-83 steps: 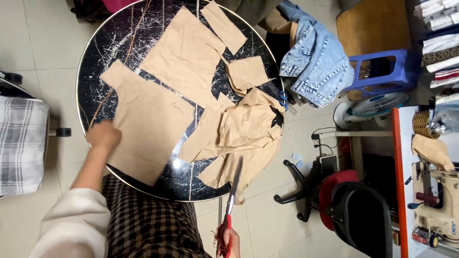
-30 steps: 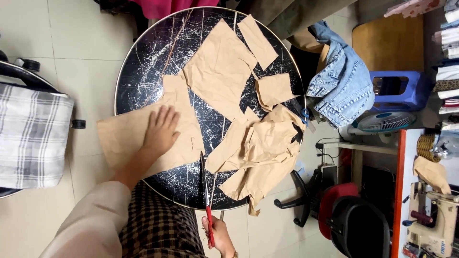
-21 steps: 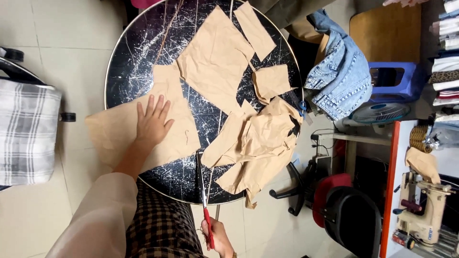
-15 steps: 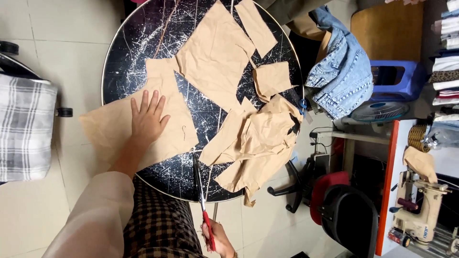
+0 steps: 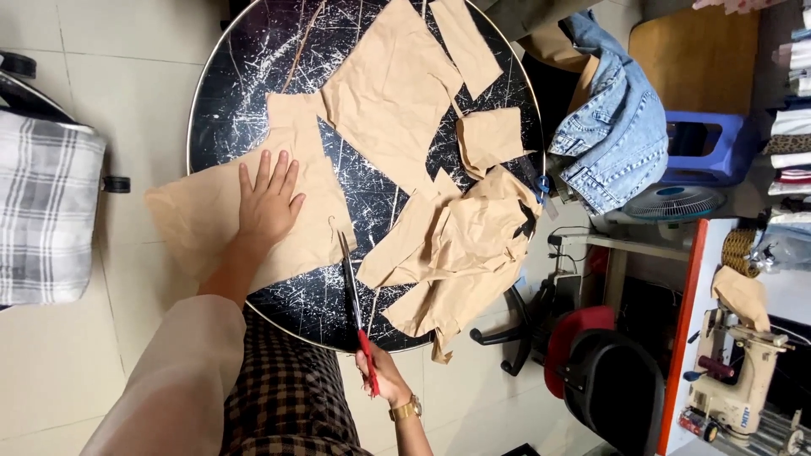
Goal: Cutting out garment patterns from brown paper using scissors on a round table in a workspace.
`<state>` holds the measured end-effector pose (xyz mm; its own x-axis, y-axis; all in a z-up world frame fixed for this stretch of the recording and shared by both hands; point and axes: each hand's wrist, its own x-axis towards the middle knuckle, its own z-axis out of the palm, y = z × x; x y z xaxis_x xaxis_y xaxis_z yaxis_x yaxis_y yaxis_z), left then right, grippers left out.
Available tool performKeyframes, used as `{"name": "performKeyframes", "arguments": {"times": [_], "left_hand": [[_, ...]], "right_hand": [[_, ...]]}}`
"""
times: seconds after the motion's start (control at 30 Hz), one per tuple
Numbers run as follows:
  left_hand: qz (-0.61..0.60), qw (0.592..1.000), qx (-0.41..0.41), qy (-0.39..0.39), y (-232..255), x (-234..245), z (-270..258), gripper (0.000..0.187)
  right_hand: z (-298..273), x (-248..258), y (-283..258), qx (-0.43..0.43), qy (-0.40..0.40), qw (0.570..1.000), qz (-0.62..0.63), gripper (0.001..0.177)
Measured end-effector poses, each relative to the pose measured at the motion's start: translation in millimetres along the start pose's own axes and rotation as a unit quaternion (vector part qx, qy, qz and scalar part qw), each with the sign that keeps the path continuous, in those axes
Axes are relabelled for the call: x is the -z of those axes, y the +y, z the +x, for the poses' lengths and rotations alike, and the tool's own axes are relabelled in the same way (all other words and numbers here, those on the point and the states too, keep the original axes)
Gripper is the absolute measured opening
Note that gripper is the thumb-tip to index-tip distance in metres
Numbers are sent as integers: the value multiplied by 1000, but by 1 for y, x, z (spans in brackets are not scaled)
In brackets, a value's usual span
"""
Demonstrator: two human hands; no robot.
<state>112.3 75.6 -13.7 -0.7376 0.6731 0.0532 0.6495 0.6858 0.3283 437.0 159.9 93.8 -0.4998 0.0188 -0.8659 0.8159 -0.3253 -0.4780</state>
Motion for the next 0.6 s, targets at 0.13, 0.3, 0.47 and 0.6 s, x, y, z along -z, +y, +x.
{"name": "performKeyframes", "arguments": {"times": [0.13,0.3,0.47,0.6], "left_hand": [[0,1000,11,-26,-1,-5,1,59],[36,999,8,-11,-1,-3,0,59],[207,978,4,8,-1,-5,-1,59],[77,997,8,-12,0,-4,0,59]], "right_hand": [[8,0,3,68,68,969,-229,36],[12,-2,5,71,78,957,-271,45],[10,-9,0,73,121,954,-266,51],[11,-6,7,77,145,955,-247,46]]}}
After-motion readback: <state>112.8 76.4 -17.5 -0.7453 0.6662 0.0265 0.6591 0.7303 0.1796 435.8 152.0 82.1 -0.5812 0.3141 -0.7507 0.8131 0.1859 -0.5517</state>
